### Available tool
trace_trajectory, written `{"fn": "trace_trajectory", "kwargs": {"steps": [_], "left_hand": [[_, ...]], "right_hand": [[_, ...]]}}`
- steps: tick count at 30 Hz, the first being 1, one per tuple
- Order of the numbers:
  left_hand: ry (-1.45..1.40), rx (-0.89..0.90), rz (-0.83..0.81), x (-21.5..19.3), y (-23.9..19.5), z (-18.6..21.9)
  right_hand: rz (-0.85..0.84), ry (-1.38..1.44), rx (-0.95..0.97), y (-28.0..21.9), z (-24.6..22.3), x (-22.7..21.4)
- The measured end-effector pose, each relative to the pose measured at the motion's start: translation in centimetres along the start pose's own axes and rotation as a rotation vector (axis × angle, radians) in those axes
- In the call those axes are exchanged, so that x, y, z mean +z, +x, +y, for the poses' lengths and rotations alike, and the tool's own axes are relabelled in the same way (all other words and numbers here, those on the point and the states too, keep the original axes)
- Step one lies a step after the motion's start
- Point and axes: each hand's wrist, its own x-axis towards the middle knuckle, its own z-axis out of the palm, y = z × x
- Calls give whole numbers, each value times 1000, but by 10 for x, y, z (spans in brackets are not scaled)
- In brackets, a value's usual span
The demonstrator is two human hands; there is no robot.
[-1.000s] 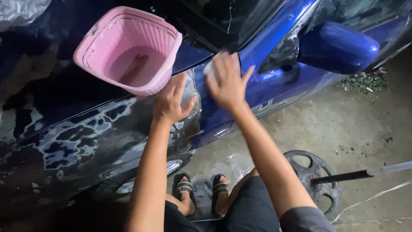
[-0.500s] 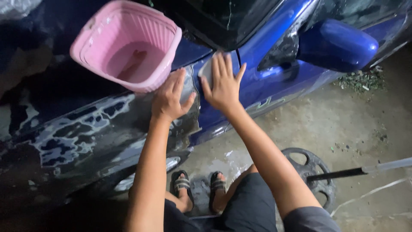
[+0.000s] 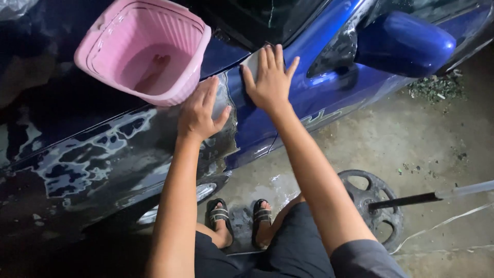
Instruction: Sanding the front fender of a blue car using sandpaper and water from a bucket.
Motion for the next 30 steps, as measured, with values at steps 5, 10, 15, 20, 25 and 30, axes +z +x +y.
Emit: {"fn": "trace_trajectory", "kwargs": {"steps": [5,10,15,20,25,30], "left_hand": [[5,-23,-17,0,4,1],[-2,8,9,0,3,-1],[18,-15,6,0,4,-1],[-13,10,-9,0,1,-2],[-12,5,4,2,2,-3],[-28,10,-4,3,0,-1]], "right_hand": [[-2,67,-98,-21,-5,-4],[99,44,-2,13,-2,2],[8,38,-108,-22,-2,5],[68,35,-22,3,1,4],[-2,40,-103,-26,1,6],[76,-7,1,-1,-4,5]]}}
